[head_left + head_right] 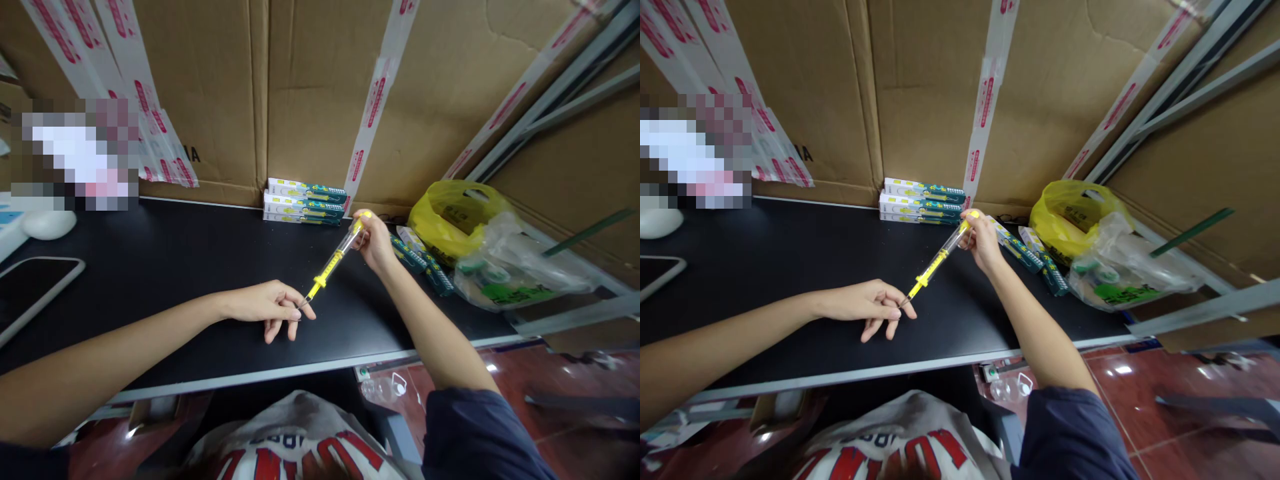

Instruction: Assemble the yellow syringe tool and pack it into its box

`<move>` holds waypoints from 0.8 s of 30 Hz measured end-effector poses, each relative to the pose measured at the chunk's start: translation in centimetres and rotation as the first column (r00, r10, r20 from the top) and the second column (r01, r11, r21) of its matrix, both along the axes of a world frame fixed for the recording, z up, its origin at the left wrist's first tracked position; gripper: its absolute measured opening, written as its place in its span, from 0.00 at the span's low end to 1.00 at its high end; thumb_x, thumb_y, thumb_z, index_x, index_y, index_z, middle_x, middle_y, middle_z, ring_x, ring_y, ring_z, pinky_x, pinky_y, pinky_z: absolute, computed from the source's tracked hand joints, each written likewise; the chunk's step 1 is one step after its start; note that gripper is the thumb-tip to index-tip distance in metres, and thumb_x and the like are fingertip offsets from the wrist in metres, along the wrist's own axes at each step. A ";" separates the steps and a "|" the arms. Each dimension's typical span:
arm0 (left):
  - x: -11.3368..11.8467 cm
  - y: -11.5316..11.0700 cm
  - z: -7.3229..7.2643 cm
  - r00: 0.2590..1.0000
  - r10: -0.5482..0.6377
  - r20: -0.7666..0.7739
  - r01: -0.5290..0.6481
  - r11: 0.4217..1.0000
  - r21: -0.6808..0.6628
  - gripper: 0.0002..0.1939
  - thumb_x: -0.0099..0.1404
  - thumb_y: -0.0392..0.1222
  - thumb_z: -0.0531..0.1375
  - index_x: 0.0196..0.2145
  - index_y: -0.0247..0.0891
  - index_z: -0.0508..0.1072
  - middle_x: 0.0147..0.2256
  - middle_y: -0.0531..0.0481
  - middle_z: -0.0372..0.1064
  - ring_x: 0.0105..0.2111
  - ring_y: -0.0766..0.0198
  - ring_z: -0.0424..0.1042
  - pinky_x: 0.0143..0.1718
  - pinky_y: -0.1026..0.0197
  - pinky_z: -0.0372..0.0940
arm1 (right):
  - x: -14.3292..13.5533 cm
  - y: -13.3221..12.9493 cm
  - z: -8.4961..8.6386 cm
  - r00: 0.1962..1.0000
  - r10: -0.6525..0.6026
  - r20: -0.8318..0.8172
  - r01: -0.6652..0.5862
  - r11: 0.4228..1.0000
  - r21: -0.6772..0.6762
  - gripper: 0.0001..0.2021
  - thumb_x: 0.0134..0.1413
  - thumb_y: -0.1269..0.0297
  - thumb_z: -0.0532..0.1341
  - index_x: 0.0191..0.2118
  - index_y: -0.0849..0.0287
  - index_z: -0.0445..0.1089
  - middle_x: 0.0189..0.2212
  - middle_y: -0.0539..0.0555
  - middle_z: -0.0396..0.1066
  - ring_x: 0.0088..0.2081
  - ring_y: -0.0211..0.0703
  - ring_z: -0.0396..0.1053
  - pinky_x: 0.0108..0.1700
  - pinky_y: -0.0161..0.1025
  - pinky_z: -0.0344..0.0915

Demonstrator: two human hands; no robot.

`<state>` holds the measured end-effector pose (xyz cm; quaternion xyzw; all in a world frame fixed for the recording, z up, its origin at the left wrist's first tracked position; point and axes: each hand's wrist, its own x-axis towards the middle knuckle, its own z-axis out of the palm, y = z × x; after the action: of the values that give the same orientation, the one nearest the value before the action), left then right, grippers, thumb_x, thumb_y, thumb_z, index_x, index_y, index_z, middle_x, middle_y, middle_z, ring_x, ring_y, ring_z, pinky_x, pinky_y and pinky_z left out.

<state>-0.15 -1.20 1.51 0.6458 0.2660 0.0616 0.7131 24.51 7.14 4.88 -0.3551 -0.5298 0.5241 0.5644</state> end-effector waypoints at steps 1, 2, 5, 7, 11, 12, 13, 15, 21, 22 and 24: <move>0.0 0.0 0.0 1.000 -0.009 0.000 0.009 1.000 -0.002 0.17 0.63 0.47 0.58 0.46 0.35 0.71 0.29 0.47 0.74 0.17 0.71 0.69 0.19 0.71 0.62 | -0.4 -0.3 -0.2 0.999 0.032 0.008 -0.032 0.999 -0.014 0.10 0.46 0.58 0.59 0.34 0.55 0.63 0.15 0.39 0.43 0.15 0.28 0.42 0.16 0.27 0.48; 0.0 0.0 0.0 1.000 -0.018 0.002 0.018 1.000 -0.004 0.17 0.63 0.47 0.58 0.46 0.35 0.72 0.30 0.46 0.74 0.17 0.71 0.69 0.19 0.71 0.62 | -0.7 -0.5 -0.4 0.998 0.056 0.017 -0.055 0.998 -0.028 0.10 0.47 0.58 0.59 0.34 0.55 0.63 0.15 0.40 0.43 0.15 0.28 0.42 0.17 0.27 0.48; 0.0 -0.1 0.0 1.000 -0.024 0.010 0.024 1.000 -0.006 0.17 0.63 0.47 0.58 0.46 0.35 0.72 0.29 0.46 0.74 0.17 0.71 0.69 0.19 0.71 0.62 | -0.5 -0.3 -0.4 0.999 0.035 0.033 -0.033 0.999 -0.033 0.10 0.46 0.57 0.60 0.34 0.56 0.63 0.16 0.40 0.46 0.16 0.28 0.44 0.17 0.27 0.49; 0.0 -0.1 0.0 0.999 -0.029 0.017 0.029 1.000 -0.005 0.17 0.63 0.47 0.58 0.46 0.35 0.71 0.29 0.47 0.74 0.17 0.72 0.69 0.19 0.71 0.62 | 0.5 0.4 -0.1 0.999 -0.042 0.030 0.042 0.999 -0.004 0.10 0.46 0.57 0.59 0.33 0.56 0.63 0.16 0.40 0.47 0.16 0.28 0.45 0.17 0.27 0.49; 0.0 -0.1 0.1 0.999 -0.047 0.009 0.047 0.999 -0.005 0.17 0.64 0.47 0.57 0.47 0.36 0.71 0.31 0.46 0.75 0.17 0.72 0.69 0.19 0.71 0.62 | 1.6 1.1 0.4 0.992 -0.124 0.012 0.124 0.992 0.026 0.09 0.46 0.57 0.59 0.33 0.56 0.63 0.15 0.40 0.45 0.15 0.28 0.44 0.17 0.27 0.48; 0.0 -0.1 0.1 0.999 -0.046 0.006 0.046 0.999 -0.003 0.17 0.64 0.47 0.57 0.47 0.36 0.71 0.31 0.46 0.75 0.17 0.72 0.69 0.20 0.71 0.62 | 1.3 0.9 0.3 0.995 -0.101 0.007 0.101 0.995 0.022 0.09 0.46 0.57 0.59 0.33 0.56 0.63 0.15 0.40 0.44 0.15 0.28 0.43 0.17 0.27 0.48; 0.0 -0.1 0.0 0.999 -0.049 0.005 0.049 0.999 -0.004 0.17 0.64 0.47 0.57 0.47 0.36 0.71 0.31 0.46 0.75 0.17 0.72 0.69 0.20 0.71 0.62 | 0.8 0.5 0.2 0.998 -0.060 0.006 0.060 0.998 0.014 0.09 0.46 0.58 0.59 0.33 0.56 0.63 0.15 0.40 0.44 0.15 0.28 0.43 0.17 0.27 0.48; 0.0 -0.1 0.0 0.998 -0.067 0.008 0.067 0.998 -0.010 0.17 0.64 0.47 0.57 0.47 0.36 0.71 0.31 0.46 0.75 0.17 0.72 0.69 0.20 0.71 0.62 | -0.3 -0.3 -0.1 0.999 0.042 0.013 -0.042 0.999 -0.006 0.09 0.47 0.58 0.59 0.34 0.56 0.63 0.16 0.40 0.45 0.15 0.28 0.43 0.17 0.27 0.47; -0.1 -0.1 -0.1 0.996 -0.093 0.010 0.094 0.995 -0.017 0.18 0.63 0.48 0.58 0.46 0.36 0.72 0.30 0.46 0.75 0.17 0.71 0.69 0.19 0.71 0.62 | 0.4 0.1 0.2 0.999 -0.034 0.029 0.033 0.999 0.015 0.09 0.46 0.58 0.59 0.33 0.56 0.63 0.15 0.40 0.44 0.15 0.28 0.43 0.16 0.27 0.47; -0.1 -0.1 0.0 0.994 -0.106 0.014 0.106 0.994 -0.026 0.17 0.63 0.48 0.58 0.47 0.36 0.72 0.30 0.46 0.75 0.17 0.72 0.69 0.19 0.71 0.62 | 1.0 0.6 0.5 0.996 -0.086 0.026 0.086 0.996 0.020 0.10 0.45 0.58 0.59 0.32 0.56 0.63 0.15 0.40 0.44 0.15 0.28 0.43 0.16 0.27 0.47; -0.1 -0.1 0.0 0.993 -0.115 0.020 0.115 0.993 -0.030 0.17 0.64 0.48 0.57 0.47 0.36 0.71 0.30 0.46 0.74 0.17 0.72 0.69 0.19 0.72 0.62 | 1.8 1.2 0.8 0.989 -0.149 0.016 0.149 0.989 0.026 0.10 0.44 0.57 0.60 0.32 0.56 0.63 0.15 0.40 0.46 0.15 0.28 0.43 0.16 0.27 0.47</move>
<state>-0.20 -1.26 1.46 0.6484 0.2226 0.0223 0.7277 26.33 8.31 5.71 -0.3914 -0.5134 0.4707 0.6014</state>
